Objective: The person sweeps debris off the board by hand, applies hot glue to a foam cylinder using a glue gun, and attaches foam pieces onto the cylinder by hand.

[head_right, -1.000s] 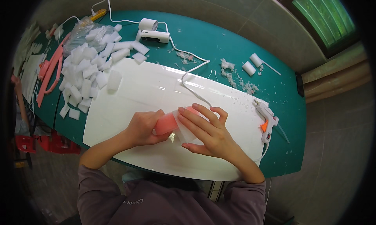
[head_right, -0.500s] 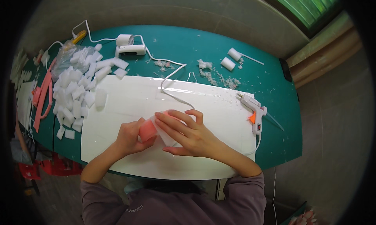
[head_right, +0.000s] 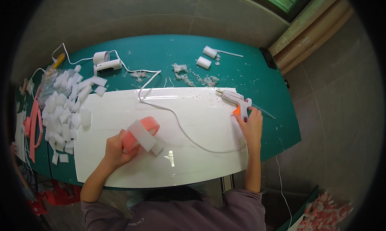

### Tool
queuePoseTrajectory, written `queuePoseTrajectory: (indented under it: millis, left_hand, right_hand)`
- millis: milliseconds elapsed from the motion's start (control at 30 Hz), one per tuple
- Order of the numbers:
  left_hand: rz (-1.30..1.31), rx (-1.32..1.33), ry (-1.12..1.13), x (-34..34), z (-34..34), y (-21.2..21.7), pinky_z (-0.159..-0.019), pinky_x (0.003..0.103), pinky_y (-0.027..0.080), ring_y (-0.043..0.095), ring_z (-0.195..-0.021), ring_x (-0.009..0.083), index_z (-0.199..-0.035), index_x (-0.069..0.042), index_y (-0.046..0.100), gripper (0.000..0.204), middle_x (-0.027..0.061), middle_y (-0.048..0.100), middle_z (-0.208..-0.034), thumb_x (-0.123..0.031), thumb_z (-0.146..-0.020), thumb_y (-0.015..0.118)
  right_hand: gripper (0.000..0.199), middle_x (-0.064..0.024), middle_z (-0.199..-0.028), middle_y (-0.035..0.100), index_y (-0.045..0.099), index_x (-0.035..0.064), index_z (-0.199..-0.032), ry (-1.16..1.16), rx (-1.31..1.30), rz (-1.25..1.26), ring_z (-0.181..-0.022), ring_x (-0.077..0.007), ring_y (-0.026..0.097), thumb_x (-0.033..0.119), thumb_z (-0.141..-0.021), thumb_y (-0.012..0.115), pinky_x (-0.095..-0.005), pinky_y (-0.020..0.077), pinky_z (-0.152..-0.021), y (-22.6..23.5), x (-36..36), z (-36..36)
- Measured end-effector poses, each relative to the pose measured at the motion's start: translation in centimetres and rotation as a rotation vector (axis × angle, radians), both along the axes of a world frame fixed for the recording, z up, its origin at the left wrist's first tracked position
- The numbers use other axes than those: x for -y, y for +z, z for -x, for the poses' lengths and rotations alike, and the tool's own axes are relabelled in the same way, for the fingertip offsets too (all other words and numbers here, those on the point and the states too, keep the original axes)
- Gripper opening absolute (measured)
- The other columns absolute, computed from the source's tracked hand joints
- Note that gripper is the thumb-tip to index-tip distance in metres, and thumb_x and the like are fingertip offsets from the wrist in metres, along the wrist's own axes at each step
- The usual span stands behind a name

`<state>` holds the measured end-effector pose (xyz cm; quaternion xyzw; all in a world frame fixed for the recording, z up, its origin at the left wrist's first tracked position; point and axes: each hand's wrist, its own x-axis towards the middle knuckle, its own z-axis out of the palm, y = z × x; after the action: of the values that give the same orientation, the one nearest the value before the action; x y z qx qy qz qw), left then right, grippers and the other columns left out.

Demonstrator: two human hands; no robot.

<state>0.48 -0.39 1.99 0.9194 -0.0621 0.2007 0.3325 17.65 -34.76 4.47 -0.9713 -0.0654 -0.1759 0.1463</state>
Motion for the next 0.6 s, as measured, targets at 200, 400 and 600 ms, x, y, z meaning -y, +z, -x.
queuePoseTrajectory:
  millis: [200, 400, 600]
  left_hand:
    - [0.002, -0.002, 0.008, 0.0, 0.1, -0.1, -0.043, 0.032, 0.042, 0.053, -0.048, 0.0257, -0.077, -0.005, 0.047, 0.033, 0.0085, 0.052, -0.056, -0.024, -0.063, 0.071]
    - [0.020, -0.017, 0.012, 0.0, 0.2, 0.2, -0.045, 0.032, 0.042, 0.054, -0.050, 0.0258, -0.077, -0.005, 0.048, 0.032, 0.0086, 0.053, -0.058, -0.024, -0.064, 0.071]
    - [0.011, -0.020, 0.003, 0.0, 0.3, 0.4, -0.045, 0.032, 0.042, 0.054, -0.050, 0.0259, -0.078, -0.005, 0.048, 0.032, 0.0088, 0.053, -0.058, -0.023, -0.064, 0.071]
  right_hand:
    - [0.059, -0.0197, -0.092, 0.056, 0.049, -0.0059, -0.101, -0.045, -0.265, -0.127, -0.081, -0.0293, 0.056, 0.038, -0.066, 0.069, -0.0359, 0.0450, -0.068, -2.1, 2.1, -1.1]
    - [0.056, -0.0184, -0.077, 0.061, 0.052, -0.0045, -0.099, -0.023, -0.397, -0.094, -0.066, -0.0279, 0.060, 0.037, -0.064, 0.067, -0.0343, 0.0456, -0.061, -2.2, 2.5, -2.6]
    - [0.054, -0.0169, -0.080, 0.060, 0.052, -0.0026, -0.102, -0.022, -0.424, -0.219, -0.066, -0.0256, 0.058, 0.036, -0.066, 0.066, -0.0336, 0.0445, -0.060, -1.4, 2.3, -0.7]
